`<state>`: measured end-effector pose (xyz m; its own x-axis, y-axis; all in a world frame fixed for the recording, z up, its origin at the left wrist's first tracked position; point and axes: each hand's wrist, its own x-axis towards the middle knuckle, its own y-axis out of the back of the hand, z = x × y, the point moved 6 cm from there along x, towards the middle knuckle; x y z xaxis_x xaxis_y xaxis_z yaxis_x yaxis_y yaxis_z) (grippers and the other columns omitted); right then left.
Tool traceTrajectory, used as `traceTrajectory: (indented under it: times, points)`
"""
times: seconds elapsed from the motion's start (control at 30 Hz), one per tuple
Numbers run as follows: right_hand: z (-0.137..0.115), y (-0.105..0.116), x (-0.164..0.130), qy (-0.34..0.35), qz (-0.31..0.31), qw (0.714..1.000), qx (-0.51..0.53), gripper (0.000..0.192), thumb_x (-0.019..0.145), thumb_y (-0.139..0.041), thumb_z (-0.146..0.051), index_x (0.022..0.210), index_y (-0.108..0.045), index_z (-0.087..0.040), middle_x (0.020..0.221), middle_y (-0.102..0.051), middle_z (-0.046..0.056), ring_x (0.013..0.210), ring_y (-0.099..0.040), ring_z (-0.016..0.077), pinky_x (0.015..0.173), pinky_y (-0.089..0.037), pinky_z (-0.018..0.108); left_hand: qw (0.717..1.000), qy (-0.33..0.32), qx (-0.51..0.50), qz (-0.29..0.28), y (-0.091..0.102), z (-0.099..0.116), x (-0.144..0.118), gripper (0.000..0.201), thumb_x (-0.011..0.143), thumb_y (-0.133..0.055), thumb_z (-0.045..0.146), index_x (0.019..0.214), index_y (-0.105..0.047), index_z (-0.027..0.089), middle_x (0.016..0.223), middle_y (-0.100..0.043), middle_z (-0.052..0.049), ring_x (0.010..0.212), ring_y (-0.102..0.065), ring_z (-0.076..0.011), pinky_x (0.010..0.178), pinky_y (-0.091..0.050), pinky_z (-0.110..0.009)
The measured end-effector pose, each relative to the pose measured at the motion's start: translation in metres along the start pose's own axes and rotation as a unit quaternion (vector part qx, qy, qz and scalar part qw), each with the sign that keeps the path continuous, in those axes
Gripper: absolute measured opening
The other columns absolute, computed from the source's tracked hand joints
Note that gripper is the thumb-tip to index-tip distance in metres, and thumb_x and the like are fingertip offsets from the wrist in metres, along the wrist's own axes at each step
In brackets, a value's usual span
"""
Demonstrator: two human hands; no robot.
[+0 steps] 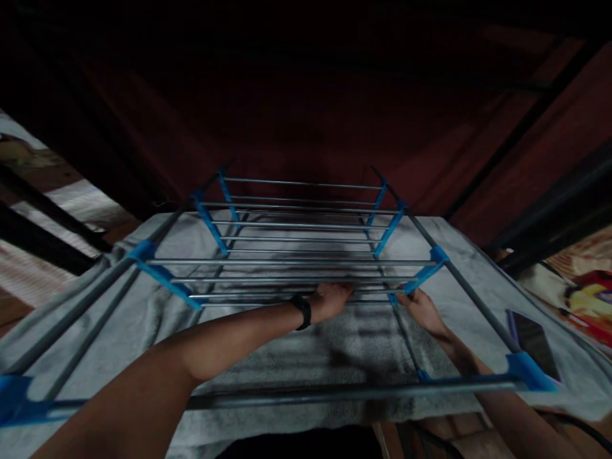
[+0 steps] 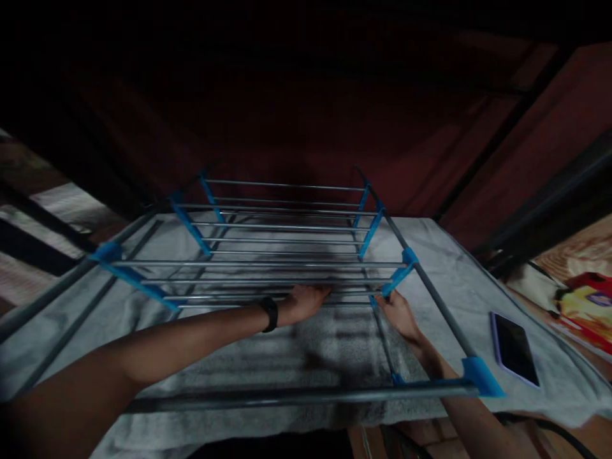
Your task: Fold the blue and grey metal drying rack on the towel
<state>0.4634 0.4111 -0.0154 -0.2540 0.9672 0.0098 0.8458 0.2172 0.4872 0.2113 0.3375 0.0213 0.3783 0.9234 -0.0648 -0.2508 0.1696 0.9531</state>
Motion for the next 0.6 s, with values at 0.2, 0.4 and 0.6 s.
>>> traceTrajectory:
  times: [0.2, 0.4, 0.6]
  points:
    - [0.007, 0.002, 0.006, -0.010, 0.008, 1.000, 0.005, 0.040, 0.078, -0.065, -0.055, 0.101, -0.065, -0.023, 0.098, -0.073, 0.007, 0.096, -0.067, 0.0289, 0.090, -0.051, 0.045, 1.000, -0.007, 0.018, -0.006, 0.018, -0.008, -0.026, 0.056, 0.089, -0.044, 0.010, 0.144, -0.042, 0.012, 0.127, -0.064, -0.019, 0.117, -0.062, -0.0305, 0.093, -0.052, -0.042]
    - [-0.011, 0.014, -0.007, -0.012, -0.020, 0.995, 0.095, 0.051, 0.066, -0.077, -0.055, 0.105, -0.066, -0.023, 0.114, -0.070, 0.010, 0.109, -0.064, 0.0319, 0.100, -0.048, 0.048, 0.997, -0.054, 0.061, -0.007, 0.057, -0.001, -0.093, 0.051, 0.087, -0.050, 0.009, 0.138, -0.050, 0.013, 0.151, -0.044, -0.018, 0.140, -0.042, -0.0297, 0.114, -0.035, -0.045]
    - [-0.051, 0.096, -0.038, -0.052, 0.117, 0.978, 0.167, 0.052, 0.057, -0.081, -0.059, 0.095, -0.069, -0.026, 0.112, -0.069, 0.010, 0.097, -0.068, 0.0297, 0.094, -0.055, 0.051, 0.999, -0.001, 0.047, -0.022, 0.150, -0.024, -0.179, 0.034, 0.088, -0.060, 0.030, 0.121, -0.065, 0.030, 0.136, -0.063, -0.007, 0.116, -0.063, -0.0259, 0.098, -0.050, -0.041]
